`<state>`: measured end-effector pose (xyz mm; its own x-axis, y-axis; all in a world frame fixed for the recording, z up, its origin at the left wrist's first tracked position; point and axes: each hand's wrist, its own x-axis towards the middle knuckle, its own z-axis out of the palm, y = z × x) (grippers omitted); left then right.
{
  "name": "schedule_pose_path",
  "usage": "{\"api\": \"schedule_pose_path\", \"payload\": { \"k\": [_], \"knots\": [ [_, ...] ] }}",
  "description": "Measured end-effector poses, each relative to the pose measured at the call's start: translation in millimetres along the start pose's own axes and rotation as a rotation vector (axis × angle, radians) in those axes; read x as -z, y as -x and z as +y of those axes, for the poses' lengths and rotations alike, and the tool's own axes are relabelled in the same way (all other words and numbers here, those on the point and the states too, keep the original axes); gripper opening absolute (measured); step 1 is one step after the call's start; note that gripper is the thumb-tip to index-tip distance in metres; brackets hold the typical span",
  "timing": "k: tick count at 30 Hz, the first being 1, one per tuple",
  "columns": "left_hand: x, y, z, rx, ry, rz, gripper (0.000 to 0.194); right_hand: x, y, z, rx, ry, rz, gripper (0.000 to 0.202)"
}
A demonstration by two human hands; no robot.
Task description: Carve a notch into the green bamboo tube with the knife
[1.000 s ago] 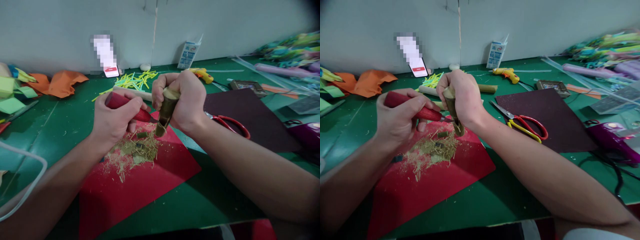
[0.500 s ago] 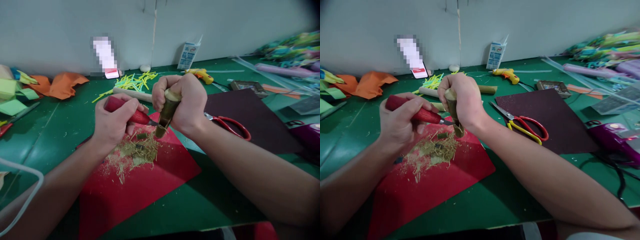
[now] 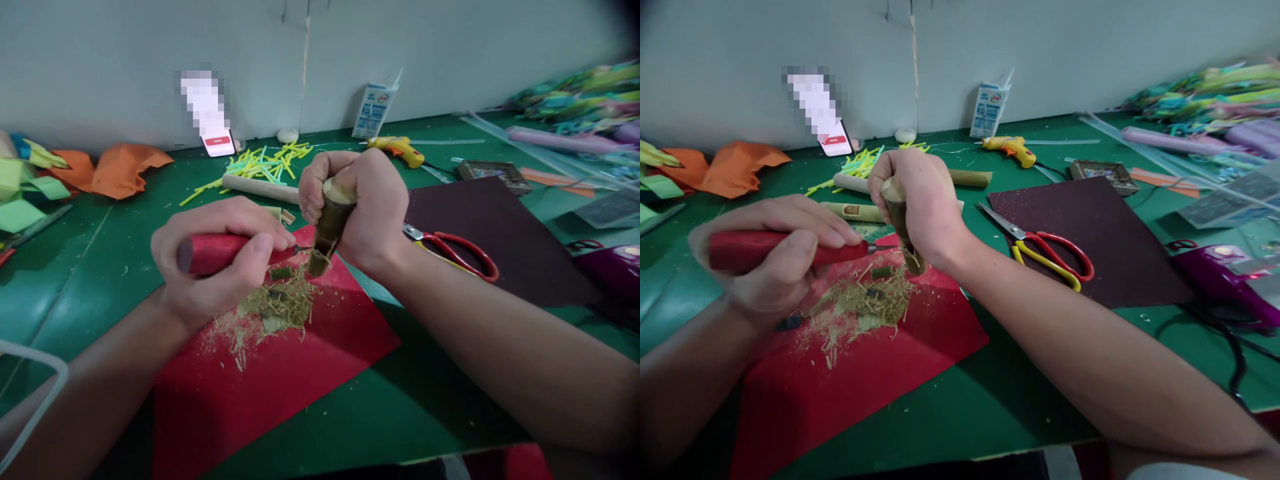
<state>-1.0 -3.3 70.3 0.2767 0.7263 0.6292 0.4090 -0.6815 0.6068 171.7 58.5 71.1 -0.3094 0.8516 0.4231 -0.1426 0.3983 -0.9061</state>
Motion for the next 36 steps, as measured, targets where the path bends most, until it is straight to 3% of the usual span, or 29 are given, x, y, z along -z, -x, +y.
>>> {"api": "schedule_pose_path", "payload": {
  "k": [3, 8, 12, 15, 22, 31, 36],
  "knots": [
    [-5.9, 4.6, 2.3, -0.110, 0.042, 0.052, 0.008, -1.6, 1.4, -0.1, 0.013, -0.010, 0.028, 0.022],
    [-11.6, 17.6, 2.9, -0.340, -0.105, -0.123, 0.014, -1.3, 3.0, -0.6, -0.024, 0.039, 0.042, 0.020],
    [-17.1, 23.6, -1.1, -0.571, -0.279, -0.248, 0.011, -1.7, 4.2, -1.8, -0.020, -0.077, 0.085, 0.028],
    [-21.6, 24.7, -4.9, -0.657, -0.366, -0.287, 0.007, -2.9, 5.1, -4.5, -0.050, -0.149, 0.073, 0.033],
    [-27.1, 29.2, -6.6, -0.661, -0.375, -0.282, 0.010, -4.6, 9.0, -13.0, -0.063, -0.206, 0.046, 0.029],
    [-39.3, 30.4, 12.8, -0.577, -0.557, -0.287, 0.010, -12.6, 12.8, -10.4, -0.064, -0.158, 0.165, 0.024],
    [-38.0, 28.8, 5.7, -0.581, -0.479, -0.277, 0.006, -13.8, 14.5, -11.5, -0.052, -0.124, 0.181, 0.026]
  ]
}}
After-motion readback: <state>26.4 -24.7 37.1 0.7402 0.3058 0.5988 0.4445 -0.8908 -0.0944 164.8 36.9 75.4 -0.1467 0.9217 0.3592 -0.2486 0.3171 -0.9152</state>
